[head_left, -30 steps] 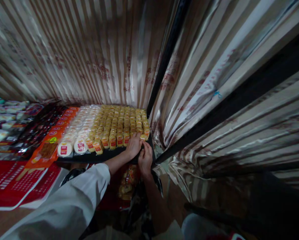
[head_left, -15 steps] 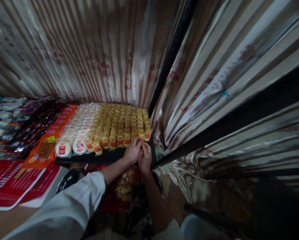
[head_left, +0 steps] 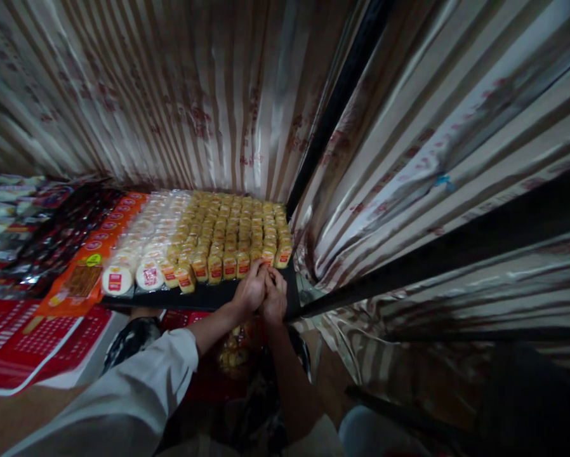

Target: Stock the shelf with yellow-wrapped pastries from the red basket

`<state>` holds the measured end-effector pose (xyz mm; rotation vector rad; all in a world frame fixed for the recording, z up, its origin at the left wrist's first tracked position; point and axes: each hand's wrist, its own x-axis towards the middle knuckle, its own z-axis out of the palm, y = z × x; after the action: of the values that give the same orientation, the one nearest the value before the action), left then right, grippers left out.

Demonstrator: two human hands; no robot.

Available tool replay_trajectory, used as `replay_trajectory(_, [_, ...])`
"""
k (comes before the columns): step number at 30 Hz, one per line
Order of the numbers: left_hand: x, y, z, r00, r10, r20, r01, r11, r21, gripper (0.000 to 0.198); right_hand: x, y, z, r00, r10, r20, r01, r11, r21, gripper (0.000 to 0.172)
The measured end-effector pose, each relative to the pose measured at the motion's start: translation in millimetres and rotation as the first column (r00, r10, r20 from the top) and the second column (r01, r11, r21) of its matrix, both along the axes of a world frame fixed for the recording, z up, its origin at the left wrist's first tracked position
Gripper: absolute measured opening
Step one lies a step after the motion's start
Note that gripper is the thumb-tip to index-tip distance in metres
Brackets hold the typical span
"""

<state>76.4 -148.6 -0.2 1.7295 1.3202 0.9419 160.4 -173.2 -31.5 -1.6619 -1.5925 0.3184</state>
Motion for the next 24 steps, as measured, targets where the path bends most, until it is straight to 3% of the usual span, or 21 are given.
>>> replay_trajectory(9, [-4.6,-7.4,12.2,0.942,-0.061,-0.329,0.113,0.983,0.142,0.046,-2.3,0.5,3.4,0.996,-0.078,-0.047,0.081,0.994,0.066,0.043])
replay_trajectory(15, [-8.3,-13.5,17.4,0.951,-0.047,-0.306,0.096,0.985,0.147,0.045,1.2,0.3,1.8,0.999,-0.021,-0.034,0.025,0.994,0.105,0.044])
replay_trajectory(19, [-18.4,-33.7,20.0,0.959,-0.026,-0.282,0.077,0.982,0.172,0.038,-2.8,-14.4,9.7,0.995,-0.012,-0.100,0.031,0.980,0.198,0.044])
replay_trajectory(22, [-32.4,-61.2,10.2,0.976,-0.047,-0.212,0.086,0.981,0.175,0.032,-11.9,-38.5,12.5,0.986,0.081,-0.149,-0.052,0.980,0.190,0.040])
replay_trajectory(24, [-45.6,-83.7,-4.7,0.985,-0.051,-0.167,0.073,0.989,0.132,0.028,-20.5,-59.2,6.6,0.972,0.158,-0.176,-0.134,0.980,0.145,0.036])
